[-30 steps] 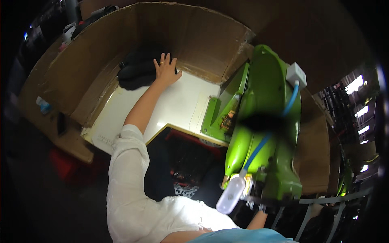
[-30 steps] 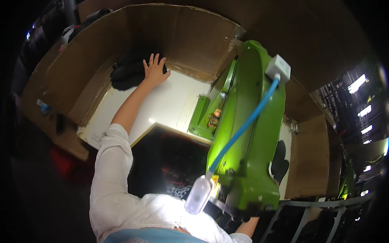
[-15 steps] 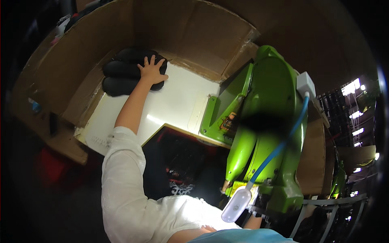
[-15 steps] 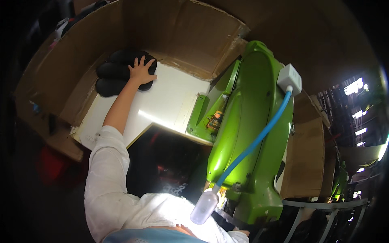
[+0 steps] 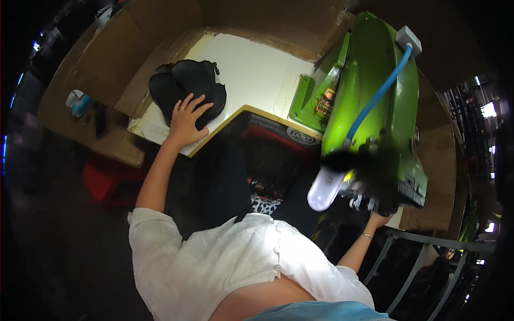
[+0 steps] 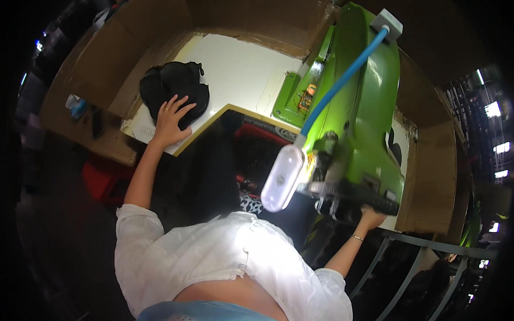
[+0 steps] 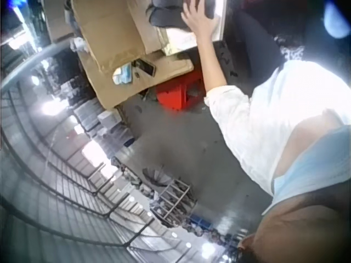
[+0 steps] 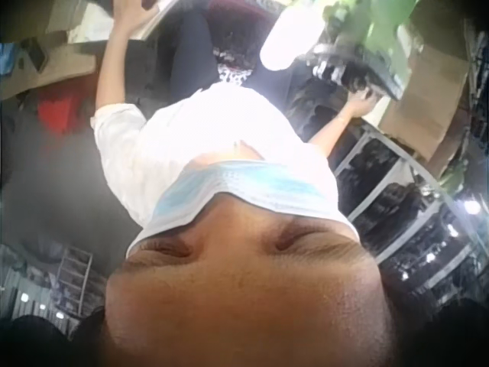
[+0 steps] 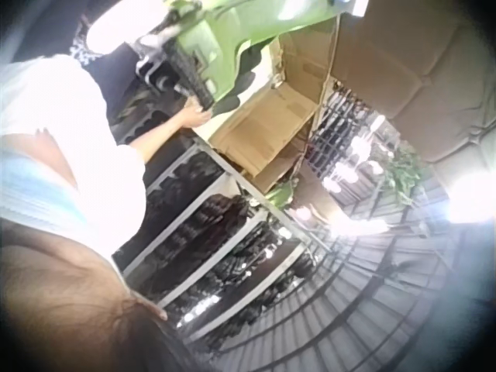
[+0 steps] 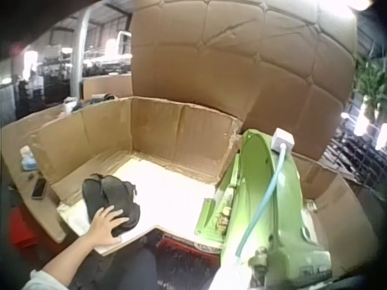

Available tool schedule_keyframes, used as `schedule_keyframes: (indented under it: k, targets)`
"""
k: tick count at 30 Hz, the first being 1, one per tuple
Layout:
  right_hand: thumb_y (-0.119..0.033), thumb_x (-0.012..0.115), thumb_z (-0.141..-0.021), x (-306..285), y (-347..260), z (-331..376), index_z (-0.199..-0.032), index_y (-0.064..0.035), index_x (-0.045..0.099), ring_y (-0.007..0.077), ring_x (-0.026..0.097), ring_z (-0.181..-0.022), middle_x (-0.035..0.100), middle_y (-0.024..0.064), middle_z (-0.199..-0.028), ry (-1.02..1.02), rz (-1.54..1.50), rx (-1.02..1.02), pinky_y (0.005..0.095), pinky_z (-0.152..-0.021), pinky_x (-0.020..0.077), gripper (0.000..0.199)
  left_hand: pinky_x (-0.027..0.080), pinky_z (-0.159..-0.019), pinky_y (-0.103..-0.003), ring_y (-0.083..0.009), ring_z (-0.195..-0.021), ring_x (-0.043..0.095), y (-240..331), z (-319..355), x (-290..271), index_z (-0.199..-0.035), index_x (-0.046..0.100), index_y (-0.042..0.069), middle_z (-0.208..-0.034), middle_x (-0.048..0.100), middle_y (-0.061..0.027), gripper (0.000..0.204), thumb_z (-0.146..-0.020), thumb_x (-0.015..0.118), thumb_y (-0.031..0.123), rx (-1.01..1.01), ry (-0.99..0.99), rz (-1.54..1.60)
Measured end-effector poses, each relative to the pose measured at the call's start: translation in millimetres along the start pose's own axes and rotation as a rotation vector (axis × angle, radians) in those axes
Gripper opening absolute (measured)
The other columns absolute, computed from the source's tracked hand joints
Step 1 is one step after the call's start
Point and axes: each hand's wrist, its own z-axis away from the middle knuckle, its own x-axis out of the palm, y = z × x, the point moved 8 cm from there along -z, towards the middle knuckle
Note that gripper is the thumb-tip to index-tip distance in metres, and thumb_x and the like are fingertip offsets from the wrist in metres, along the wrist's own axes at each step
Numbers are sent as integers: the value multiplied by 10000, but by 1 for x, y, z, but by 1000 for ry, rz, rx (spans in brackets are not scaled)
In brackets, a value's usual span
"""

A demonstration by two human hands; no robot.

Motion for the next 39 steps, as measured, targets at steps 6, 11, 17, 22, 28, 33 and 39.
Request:
schedule_keyframes:
  k: [6, 11, 17, 22, 28, 33, 39]
  targets:
    - [-222, 564, -822, -24, -37, 5, -1119, -2, 545, 375, 433, -1139, 497, 212, -1191, 150, 20, -179, 464, -961, 336, 370, 242, -1022, -527, -225, -1044, 525, 2, 52, -4, -1122, 533, 104, -1027, 550, -47, 437, -695, 627, 101, -147, 379, 54]
    - [-98, 596, -788, -54, -107, 34, -1107, -23, 555, 379, 417, -1154, 463, 207, -1230, 216, -244, -279, 450, -977, 325, 330, 323, -975, -488, -240, -874, 545, 8, 44, -35, -1021, 600, 106, -875, 528, -53, 318, -704, 619, 84, -163, 322, -105]
    - [-96, 628, -773, -21, -155, 93, -1083, -23, 563, 302, 500, -1079, 529, 165, -1158, -157, -483, -344, 387, -919, 392, 325, 474, -784, -357, -237, -817, 586, 89, 39, -111, -960, 563, 33, -907, 586, -92, 273, -710, 664, -13, -7, 680, 606]
    - [-168, 716, -730, -39, -285, 190, -1199, -27, 480, 233, 544, -1016, 520, 145, -1168, -882, -1191, -285, 338, -826, 467, 544, 482, -727, -301, -175, -811, 586, 213, 63, -70, -986, 547, -1, -908, 603, -113, 318, -708, 701, -5, 136, 206, 1244]
    - [-137, 702, -768, -2, -272, 253, -1078, -31, 555, 149, 567, -928, 605, 66, -1004, -1378, -1342, 45, 298, -792, 476, 359, 468, -753, -254, -106, -797, 584, 303, 57, 3, -1016, 577, -14, -900, 634, -59, 346, -776, 703, 200, -78, -577, 1460]
    - [-94, 722, -734, -27, -289, 254, -1098, -41, 543, 154, 561, -946, 585, 57, -1047, -1316, -1465, 78, 299, -806, 468, 409, 476, -672, -242, -91, -728, 576, 303, 50, 13, -900, 630, -5, -801, 640, -26, 219, -798, 685, 181, -126, -450, 1543]
    - [-83, 816, -601, -44, -242, 205, -988, 5, 639, 125, 590, -893, 647, 61, -981, -1379, -1204, 46, 260, -815, 462, 435, 465, -749, -275, -124, -814, 566, 284, 66, 23, -1017, 578, 13, -914, 607, -52, 270, -772, 671, 74, -282, -437, 1649]
